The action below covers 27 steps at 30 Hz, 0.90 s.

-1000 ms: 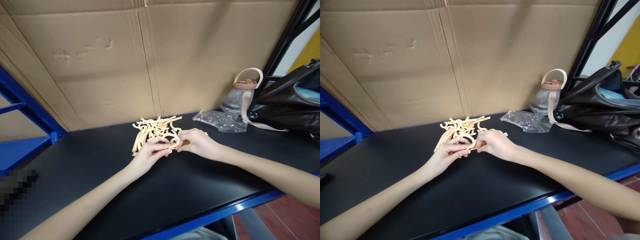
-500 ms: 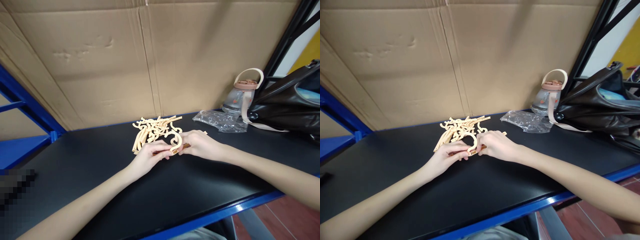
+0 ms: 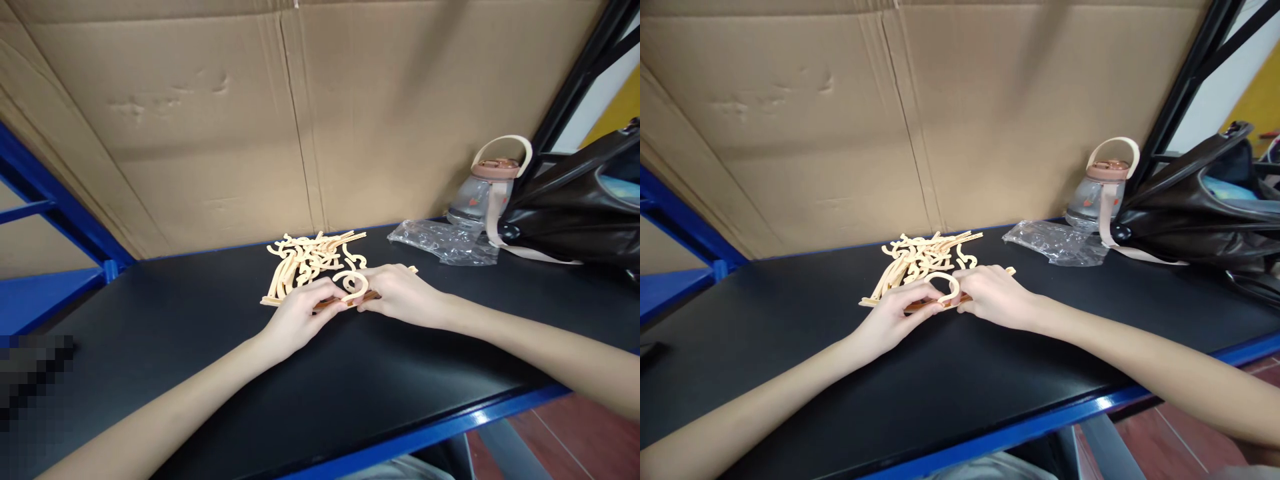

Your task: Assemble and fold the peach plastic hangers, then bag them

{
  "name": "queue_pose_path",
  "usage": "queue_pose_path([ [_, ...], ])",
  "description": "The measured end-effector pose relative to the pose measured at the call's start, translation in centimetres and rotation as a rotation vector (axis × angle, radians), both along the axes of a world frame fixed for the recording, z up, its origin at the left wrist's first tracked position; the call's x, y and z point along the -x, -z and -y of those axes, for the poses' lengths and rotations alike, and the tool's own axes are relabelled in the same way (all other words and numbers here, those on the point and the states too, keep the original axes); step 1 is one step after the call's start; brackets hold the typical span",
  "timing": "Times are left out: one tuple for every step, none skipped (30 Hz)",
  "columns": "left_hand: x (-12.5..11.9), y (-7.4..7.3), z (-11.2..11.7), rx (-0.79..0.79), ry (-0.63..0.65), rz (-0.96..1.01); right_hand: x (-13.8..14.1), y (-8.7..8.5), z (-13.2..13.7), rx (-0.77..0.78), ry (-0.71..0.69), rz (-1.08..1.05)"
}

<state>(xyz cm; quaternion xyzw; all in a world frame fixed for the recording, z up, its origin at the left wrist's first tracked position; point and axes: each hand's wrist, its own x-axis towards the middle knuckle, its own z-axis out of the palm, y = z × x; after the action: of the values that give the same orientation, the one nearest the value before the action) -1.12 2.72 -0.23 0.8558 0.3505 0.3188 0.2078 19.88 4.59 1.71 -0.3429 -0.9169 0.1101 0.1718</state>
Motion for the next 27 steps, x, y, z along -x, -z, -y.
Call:
queue_pose_path([
  [0.0, 0.0, -0.1, 0.005, -0.004, 0.014, 0.1, 0.2, -0.1, 0.01, 0.012, -0.022],
  [0.0, 0.0, -0.2, 0.011, -0.009, 0.029, 0.1, 0.3, -0.2, 0.02, 0.025, -0.042],
  [0.0, 0.0, -0.2, 0.016, -0.017, 0.043, 0.2, 0.5, -0.3, 0.029, 0.039, -0.058],
  [0.0, 0.0, -0.3, 0.019, -0.025, 0.054, 0.3, 0.7, -0.4, 0.04, 0.053, -0.07],
  [0.0, -0.1, -0.3, 0.019, -0.033, 0.061, 0.3, 0.8, -0.4, 0.049, 0.067, -0.08],
  [0.0, -0.2, -0.3, 0.017, -0.037, 0.061, 0.3, 1.0, -0.5, 0.055, 0.077, -0.09],
  [0.0, -0.2, -0.2, 0.015, -0.036, 0.058, 0.4, 1.1, -0.6, 0.058, 0.085, -0.099],
  [-0.1, -0.3, -0.2, 0.013, -0.033, 0.053, 0.4, 1.1, -0.6, 0.056, 0.087, -0.106],
  [-0.1, -0.3, -0.1, 0.01, -0.029, 0.048, 0.4, 1.1, -0.6, 0.048, 0.087, -0.111],
  [-0.1, -0.3, -0.1, 0.008, -0.024, 0.044, 0.4, 1.1, -0.7, 0.035, 0.087, -0.112],
  [-0.1, -0.3, 0.0, 0.008, -0.021, 0.045, 0.3, 1.1, -0.7, 0.023, 0.087, -0.111],
  [-0.1, -0.2, 0.0, 0.015, -0.022, 0.051, 0.3, 1.1, -0.7, 0.015, 0.089, -0.111],
  [-0.1, -0.1, 0.0, 0.025, -0.029, 0.061, 0.4, 1.0, -0.7, 0.018, 0.095, -0.121],
  [-0.1, 0.0, 0.0, 0.038, -0.042, 0.071, 0.4, 1.0, -0.8, 0.039, 0.105, -0.144],
  [-0.1, 0.1, 0.0, 0.047, -0.06, 0.082, 0.4, 1.0, -0.8, 0.074, 0.118, -0.179],
  [-0.1, 0.3, 0.0, 0.05, -0.079, 0.089, 0.5, 1.0, -0.9, 0.118, 0.133, -0.221],
  [-0.1, 0.4, 0.0, 0.047, -0.097, 0.089, 0.5, 1.1, -0.9, 0.161, 0.149, -0.265],
  [0.0, 0.5, 0.0, 0.038, -0.111, 0.083, 0.6, 1.1, -0.9, 0.195, 0.163, -0.302],
  [0.0, 0.5, 0.0, 0.028, -0.12, 0.076, 0.6, 1.2, -1.0, 0.217, 0.169, -0.327],
  [0.0, 0.6, 0.0, 0.023, -0.125, 0.071, 0.7, 1.3, -1.0, 0.228, 0.163, -0.343],
  [0.0, 0.6, 0.0, 0.021, -0.127, 0.07, 0.7, 1.4, -1.0, 0.232, 0.151, -0.353],
  [0.0, 0.7, 0.0, 0.021, -0.128, 0.071, 0.7, 1.4, -1.0, 0.237, 0.131, -0.359],
  [0.0, 0.7, -0.1, 0.021, -0.128, 0.073, 0.8, 1.5, -1.0, 0.244, 0.108, -0.362],
  [0.0, 0.7, -0.1, 0.018, -0.127, 0.076, 0.8, 1.5, -1.0, 0.249, 0.086, -0.36],
  [0.0, 0.8, -0.2, 0.017, -0.127, 0.079, 0.8, 1.5, -1.0, 0.243, 0.07, -0.353],
  [0.0, 0.8, -0.2, 0.017, -0.128, 0.087, 0.7, 1.4, -0.9, 0.223, 0.063, -0.336],
  [-0.1, 0.8, -0.2, 0.019, -0.129, 0.103, 0.7, 1.3, -0.9, 0.19, 0.064, -0.309],
])
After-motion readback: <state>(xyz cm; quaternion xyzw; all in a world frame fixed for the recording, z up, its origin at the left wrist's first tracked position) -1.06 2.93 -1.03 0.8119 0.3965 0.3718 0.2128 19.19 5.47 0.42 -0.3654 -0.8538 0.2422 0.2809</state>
